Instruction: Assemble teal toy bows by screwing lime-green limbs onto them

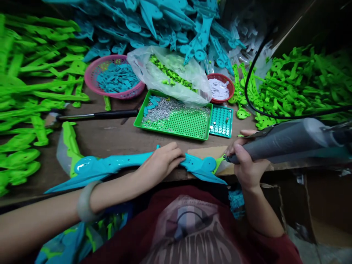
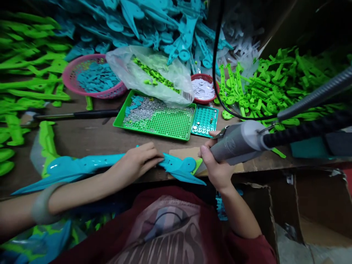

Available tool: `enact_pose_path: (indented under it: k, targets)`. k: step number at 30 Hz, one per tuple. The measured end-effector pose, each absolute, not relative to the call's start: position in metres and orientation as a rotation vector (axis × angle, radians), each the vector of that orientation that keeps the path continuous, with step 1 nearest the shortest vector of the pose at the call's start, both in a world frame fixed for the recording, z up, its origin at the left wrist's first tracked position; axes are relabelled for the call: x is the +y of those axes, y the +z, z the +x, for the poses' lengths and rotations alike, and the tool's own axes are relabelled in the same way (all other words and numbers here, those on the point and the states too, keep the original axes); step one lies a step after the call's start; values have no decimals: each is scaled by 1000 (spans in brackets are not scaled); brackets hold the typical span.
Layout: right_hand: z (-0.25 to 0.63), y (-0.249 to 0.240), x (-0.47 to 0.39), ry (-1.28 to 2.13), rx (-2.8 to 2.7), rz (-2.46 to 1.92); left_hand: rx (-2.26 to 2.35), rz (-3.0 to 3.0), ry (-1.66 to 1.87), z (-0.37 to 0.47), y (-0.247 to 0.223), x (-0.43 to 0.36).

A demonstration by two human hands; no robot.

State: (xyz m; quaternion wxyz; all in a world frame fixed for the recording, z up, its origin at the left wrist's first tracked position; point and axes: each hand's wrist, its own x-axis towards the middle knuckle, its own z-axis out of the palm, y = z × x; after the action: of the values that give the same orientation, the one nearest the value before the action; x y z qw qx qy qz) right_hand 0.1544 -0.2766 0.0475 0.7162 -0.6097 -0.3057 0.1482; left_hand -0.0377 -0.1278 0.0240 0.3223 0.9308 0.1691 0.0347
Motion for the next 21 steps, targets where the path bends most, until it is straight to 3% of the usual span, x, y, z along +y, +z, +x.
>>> enact_pose_path:
  k: [6, 21]
  targets:
    - [155, 49, -276, 322, -685, -1365, 492, 2658, 88, -41, 23, -138]
    - [154, 48, -269, 338, -676, -1334, 240, 2378, -495, 8, 52, -97]
